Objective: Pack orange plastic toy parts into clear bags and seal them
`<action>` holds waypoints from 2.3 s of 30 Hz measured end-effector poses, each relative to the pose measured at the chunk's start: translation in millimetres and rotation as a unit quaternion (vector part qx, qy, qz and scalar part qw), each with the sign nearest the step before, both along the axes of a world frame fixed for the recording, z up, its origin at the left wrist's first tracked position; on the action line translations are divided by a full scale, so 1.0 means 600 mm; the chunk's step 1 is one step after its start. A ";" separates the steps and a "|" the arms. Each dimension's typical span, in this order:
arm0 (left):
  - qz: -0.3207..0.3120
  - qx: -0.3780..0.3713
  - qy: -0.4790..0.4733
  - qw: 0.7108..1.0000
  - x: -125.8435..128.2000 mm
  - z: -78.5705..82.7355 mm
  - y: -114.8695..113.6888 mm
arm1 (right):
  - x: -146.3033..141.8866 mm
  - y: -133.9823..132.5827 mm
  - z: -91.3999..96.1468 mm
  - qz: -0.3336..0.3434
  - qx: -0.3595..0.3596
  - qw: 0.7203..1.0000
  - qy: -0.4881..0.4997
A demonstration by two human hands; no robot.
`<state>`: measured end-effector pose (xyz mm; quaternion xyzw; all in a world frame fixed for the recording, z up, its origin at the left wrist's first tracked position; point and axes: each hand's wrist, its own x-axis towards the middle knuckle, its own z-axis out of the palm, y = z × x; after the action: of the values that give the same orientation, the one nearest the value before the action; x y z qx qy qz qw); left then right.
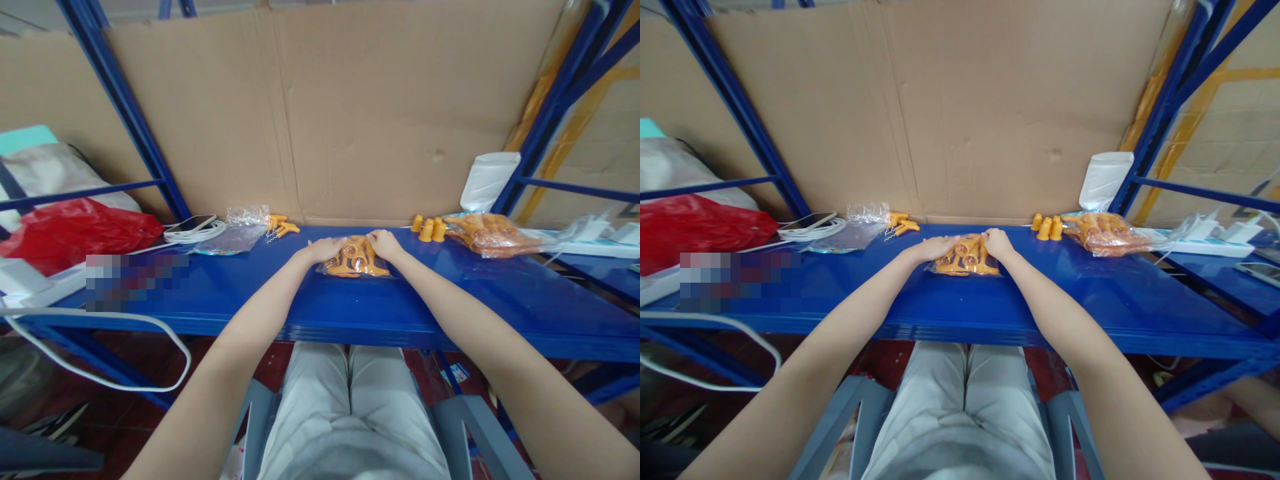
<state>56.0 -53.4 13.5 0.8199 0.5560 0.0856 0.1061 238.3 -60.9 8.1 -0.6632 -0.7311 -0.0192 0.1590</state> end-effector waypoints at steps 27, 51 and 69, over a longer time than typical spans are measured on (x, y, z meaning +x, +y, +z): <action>0.003 0.010 0.040 0.999 0.007 0.009 -0.009 | 0.013 -0.008 0.015 -0.058 0.005 0.998 0.040; 0.055 0.044 0.039 0.997 0.008 0.010 -0.012 | 0.042 0.011 0.014 -0.040 -0.044 0.995 0.084; 0.078 0.047 0.033 0.995 0.007 0.004 -0.011 | 0.055 0.023 -0.008 -0.063 -0.045 0.950 0.304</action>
<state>60.1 -60.0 16.0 0.7807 0.6166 0.0931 0.0419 271.5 -47.4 3.2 -0.6886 -0.6054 0.2065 0.3416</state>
